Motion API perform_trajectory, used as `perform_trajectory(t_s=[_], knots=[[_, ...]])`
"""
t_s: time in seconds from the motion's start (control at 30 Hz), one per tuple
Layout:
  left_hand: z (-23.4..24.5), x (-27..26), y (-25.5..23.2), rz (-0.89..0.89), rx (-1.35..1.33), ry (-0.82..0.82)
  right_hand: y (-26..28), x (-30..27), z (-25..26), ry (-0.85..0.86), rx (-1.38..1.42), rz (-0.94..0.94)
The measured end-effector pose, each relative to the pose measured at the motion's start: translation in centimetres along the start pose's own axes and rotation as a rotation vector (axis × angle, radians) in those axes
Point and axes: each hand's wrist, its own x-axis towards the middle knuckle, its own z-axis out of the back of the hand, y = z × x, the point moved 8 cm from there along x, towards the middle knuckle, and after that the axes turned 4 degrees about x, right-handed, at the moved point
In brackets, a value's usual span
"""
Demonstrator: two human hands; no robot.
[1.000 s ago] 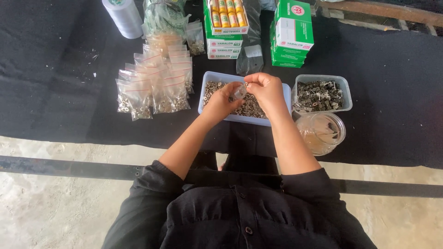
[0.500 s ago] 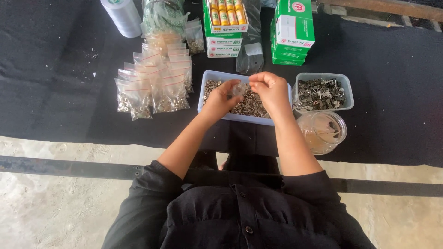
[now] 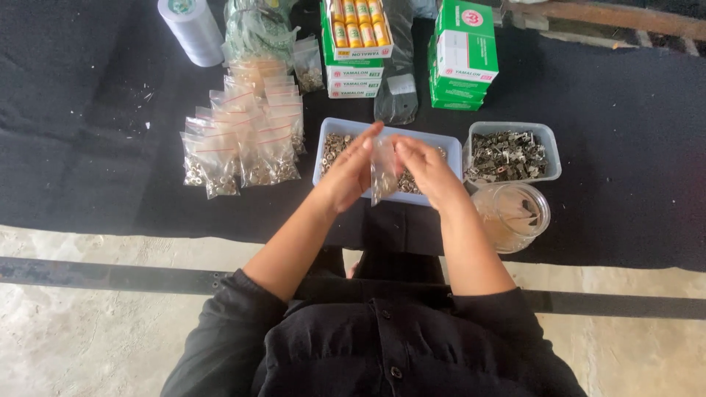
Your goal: The person is sorting small metal components from a tray and placing them into individual plastic zip-lock bags.
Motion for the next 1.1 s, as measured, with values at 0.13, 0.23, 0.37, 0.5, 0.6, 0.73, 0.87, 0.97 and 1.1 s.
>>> perform_trajectory(t_s=[0.13,0.23,0.37,0.5,0.6,0.73,0.87,0.97,1.1], knots=[[-0.9,-0.4,1.3,0.042,-0.013,0.019,1.9,-1.1,-0.6,0.0,0.038,-0.08],[-2.4,-1.8,0.2,0.073,-0.077,0.04,2.4,-1.5,-0.1,-0.04,0.1,-0.073],[-3.8,-3.2,-0.6,0.003,0.246,0.101,7.2,-2.8,0.3,-0.09,-0.091,0.286],[-5.8,-4.2,-2.1,-0.023,0.315,0.096,12.0,-5.2,-0.7,-0.119,-0.161,0.534],[-7.1,-5.6,-4.3,-0.036,0.332,0.112,12.5,-6.0,-1.5,-0.082,0.023,0.501],[-8.4,-7.2,-5.4,-0.036,0.324,0.127,12.9,-6.8,-1.9,-0.034,0.095,0.394],[-9.0,-8.4,-5.8,-0.057,0.292,0.134,13.3,-7.8,-1.8,-0.065,0.11,0.418],[-8.8,-9.1,-5.3,-0.068,0.283,0.122,13.6,-8.5,-2.1,-0.077,0.091,0.432],[-7.5,-10.1,-4.2,-0.14,0.369,0.162,13.9,-9.4,-3.1,-0.051,0.121,0.424]])
